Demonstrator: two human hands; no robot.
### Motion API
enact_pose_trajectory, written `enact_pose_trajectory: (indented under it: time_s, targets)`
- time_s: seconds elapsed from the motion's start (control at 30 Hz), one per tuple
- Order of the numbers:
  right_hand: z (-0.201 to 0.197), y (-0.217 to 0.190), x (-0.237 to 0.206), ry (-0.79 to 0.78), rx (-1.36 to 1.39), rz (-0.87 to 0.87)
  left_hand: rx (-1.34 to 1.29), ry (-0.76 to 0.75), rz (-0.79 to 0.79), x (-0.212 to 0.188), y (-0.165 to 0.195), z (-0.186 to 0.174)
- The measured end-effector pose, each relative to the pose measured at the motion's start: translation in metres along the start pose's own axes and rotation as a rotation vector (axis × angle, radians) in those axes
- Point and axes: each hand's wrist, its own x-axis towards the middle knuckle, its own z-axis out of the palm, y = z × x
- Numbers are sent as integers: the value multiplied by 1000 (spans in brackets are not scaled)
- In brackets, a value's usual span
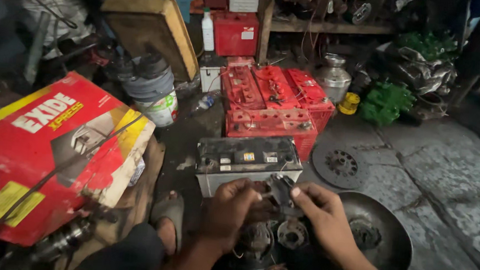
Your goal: The person is repairing a small electric motor. They disassemble the motor housing, remove the rotor, and clean the internal components with a cloth. They then reassemble the motor and test it by connecting wires to a battery.
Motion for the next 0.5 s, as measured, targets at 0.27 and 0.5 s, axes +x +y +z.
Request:
enact_pose_trajectory:
  time_s: [0.27,0.5]
  targets:
    - [-4,-24,-32,-161,156,77,-141,133,45,-61,-14,0]
    - [44,-55,-64,-177,-511,-355,193,115,219,-67,3,0]
